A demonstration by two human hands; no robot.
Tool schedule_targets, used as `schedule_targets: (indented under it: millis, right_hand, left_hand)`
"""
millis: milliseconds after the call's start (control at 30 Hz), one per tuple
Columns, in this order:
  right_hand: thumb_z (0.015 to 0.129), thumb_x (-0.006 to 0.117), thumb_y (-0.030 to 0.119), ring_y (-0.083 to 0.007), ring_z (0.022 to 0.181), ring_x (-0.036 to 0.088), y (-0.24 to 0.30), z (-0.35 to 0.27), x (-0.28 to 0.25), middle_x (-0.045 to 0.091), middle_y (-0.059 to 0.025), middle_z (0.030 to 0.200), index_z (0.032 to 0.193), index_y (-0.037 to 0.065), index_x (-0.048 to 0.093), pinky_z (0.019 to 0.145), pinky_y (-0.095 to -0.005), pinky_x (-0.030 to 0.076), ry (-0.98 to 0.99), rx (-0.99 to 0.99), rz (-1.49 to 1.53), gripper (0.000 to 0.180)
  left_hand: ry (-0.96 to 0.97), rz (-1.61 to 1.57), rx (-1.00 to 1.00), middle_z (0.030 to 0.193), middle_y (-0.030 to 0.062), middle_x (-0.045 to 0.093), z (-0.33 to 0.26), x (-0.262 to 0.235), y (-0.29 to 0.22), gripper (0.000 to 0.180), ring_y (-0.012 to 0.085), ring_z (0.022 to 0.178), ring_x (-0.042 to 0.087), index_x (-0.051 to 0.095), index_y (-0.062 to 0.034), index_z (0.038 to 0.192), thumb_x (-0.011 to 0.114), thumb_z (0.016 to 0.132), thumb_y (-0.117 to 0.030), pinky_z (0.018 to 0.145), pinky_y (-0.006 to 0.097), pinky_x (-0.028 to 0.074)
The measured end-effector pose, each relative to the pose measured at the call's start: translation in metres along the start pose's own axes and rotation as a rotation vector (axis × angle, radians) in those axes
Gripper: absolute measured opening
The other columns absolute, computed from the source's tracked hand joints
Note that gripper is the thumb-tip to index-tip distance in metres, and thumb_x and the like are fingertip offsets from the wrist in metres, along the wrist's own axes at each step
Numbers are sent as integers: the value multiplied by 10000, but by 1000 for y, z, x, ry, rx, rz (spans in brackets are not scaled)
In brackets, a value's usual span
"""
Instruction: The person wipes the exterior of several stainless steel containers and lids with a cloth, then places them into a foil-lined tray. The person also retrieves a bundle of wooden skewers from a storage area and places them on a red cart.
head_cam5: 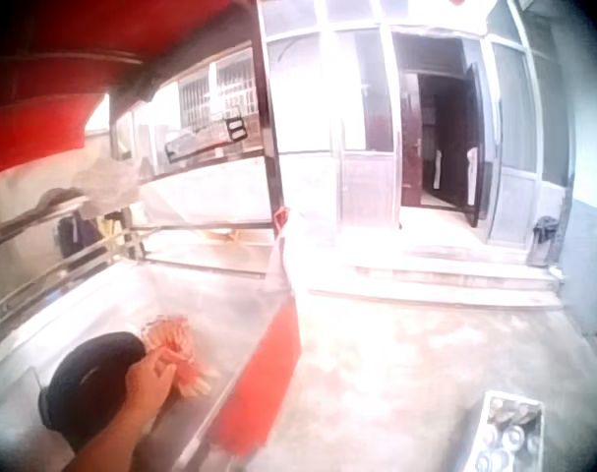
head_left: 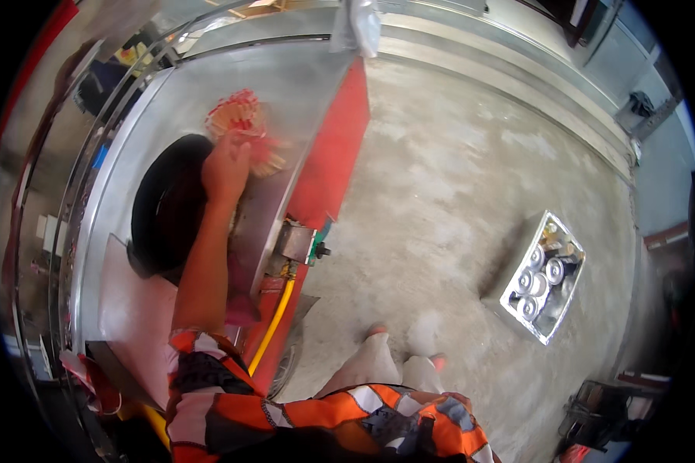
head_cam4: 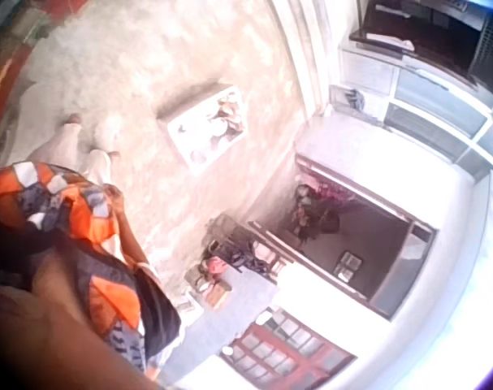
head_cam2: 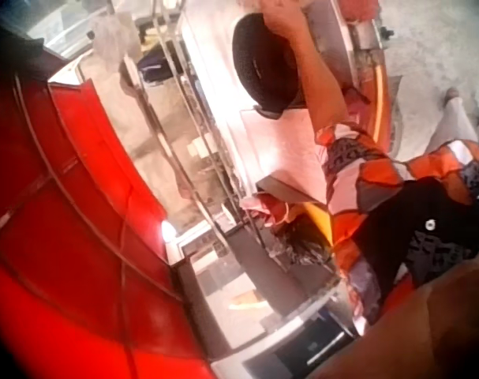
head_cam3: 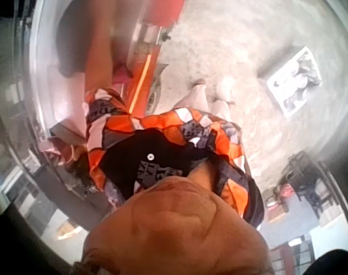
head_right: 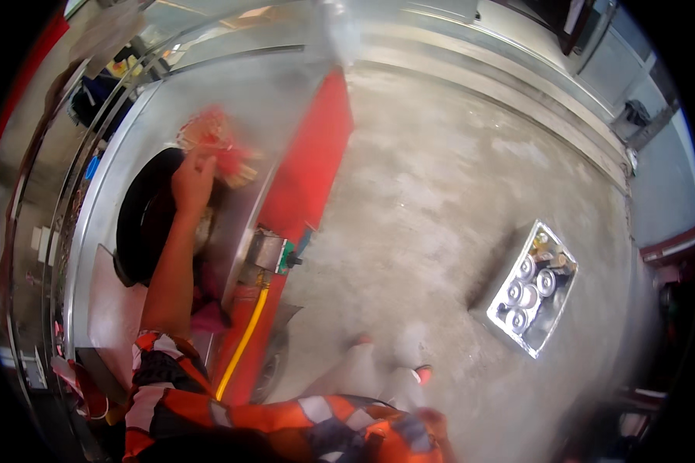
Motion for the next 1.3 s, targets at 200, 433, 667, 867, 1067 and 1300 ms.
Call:
schedule_targets:
  millis: [200,433,667,867,1067,1300]
  right_hand:
    - [727,671,318,-233,865,611,68,-54,25,641,-147,923,993,41,625,782,-329,462,-363,-19,-686,387]
    - [736,636,449,-301,1113,477,61,-66,-1,526,-168,1166,1136,74,551,925,-346,391,-375,101,-625,555]
    - [794,638,304,-186,1009,522,71,-60,-26,567,-90,1079,1126,39,545,881,-303,413,-194,-104,-255,435]
    - [818,624,162,-95,873,534,59,-67,-126,583,-47,933,1106,18,552,792,-235,443,-157,-47,-49,330]
    - [798,633,205,-103,810,562,64,-100,-229,616,-67,851,1046,34,591,762,-237,458,-393,8,-124,304]
    - [797,628,227,-109,692,560,65,-61,-308,620,-59,766,1005,37,608,657,-249,462,-421,81,-246,282]
  left_hand:
    - [183,-776,-132,790,-11,492,-86,54,-43,370,73,683,445,460,-21,1234,494,873,-92,609,202,398]
    - [1272,-553,-106,1050,141,595,-339,106,-135,398,188,932,568,507,18,1160,554,813,-172,806,319,449]
    - [1758,-514,89,919,135,626,-528,127,-141,324,243,822,603,572,-46,1084,558,813,-225,737,329,470]
    - [1444,-549,-231,730,75,626,-491,141,-285,239,139,686,584,623,25,870,505,844,-181,656,267,463]
    - [1462,-550,-270,546,8,520,-504,176,-378,294,66,510,439,544,1,596,522,836,-168,488,231,355]
    - [1345,-524,-376,512,8,489,-520,255,-430,262,61,455,416,524,-26,605,527,832,-156,408,224,324]
Point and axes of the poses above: each hand's wrist, its own z-axis towards the middle knuckle, its own x-axis out of the palm, y = z × x, the point moved 5 cm from there along z, towards the middle knuckle
